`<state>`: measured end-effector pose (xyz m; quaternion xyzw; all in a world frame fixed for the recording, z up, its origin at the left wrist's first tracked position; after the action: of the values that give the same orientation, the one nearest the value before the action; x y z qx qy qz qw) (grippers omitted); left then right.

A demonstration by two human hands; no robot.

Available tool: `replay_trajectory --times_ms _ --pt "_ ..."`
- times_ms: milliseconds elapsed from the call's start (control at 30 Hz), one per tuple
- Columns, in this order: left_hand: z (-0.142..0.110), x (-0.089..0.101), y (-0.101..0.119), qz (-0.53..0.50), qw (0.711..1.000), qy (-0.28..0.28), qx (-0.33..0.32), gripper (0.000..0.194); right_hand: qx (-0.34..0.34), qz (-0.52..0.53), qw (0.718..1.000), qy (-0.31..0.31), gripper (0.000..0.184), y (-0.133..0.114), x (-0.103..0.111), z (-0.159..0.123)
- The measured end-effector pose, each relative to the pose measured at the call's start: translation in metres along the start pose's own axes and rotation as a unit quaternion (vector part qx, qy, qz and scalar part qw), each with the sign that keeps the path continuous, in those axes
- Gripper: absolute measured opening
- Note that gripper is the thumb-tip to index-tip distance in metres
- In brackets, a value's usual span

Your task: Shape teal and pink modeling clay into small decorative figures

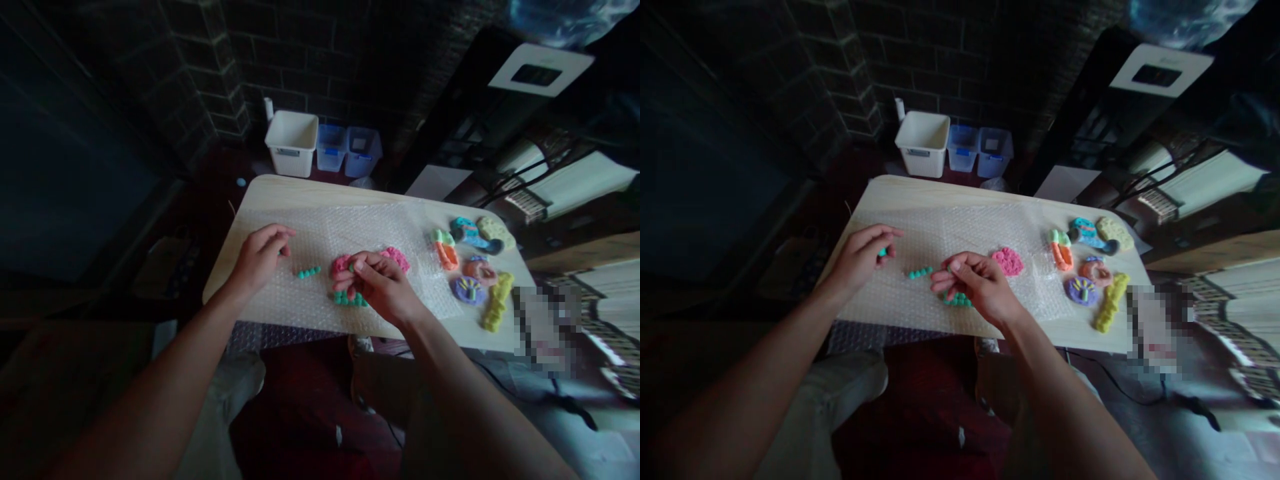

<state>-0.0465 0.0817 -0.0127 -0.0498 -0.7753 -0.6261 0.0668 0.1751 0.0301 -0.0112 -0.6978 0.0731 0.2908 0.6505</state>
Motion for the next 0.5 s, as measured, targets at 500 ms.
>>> replay_trajectory --times_ms 500 --pt "0.004 -0.007 -0.006 -0.287 0.949 -0.054 0.121 0.029 -0.014 0.066 0.997 0.039 0.021 -0.001 0.013 0.013"
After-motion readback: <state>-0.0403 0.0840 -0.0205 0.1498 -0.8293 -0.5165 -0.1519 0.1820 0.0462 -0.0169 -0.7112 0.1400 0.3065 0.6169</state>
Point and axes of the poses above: each hand's wrist, its own z-axis towards the middle knuckle, its own x-axis out of the back of the hand, y = z × x, the point moved 8 cm from there along z, towards the middle knuckle, and after that the axes turned 10 degrees about x, right-handed, at the moved point
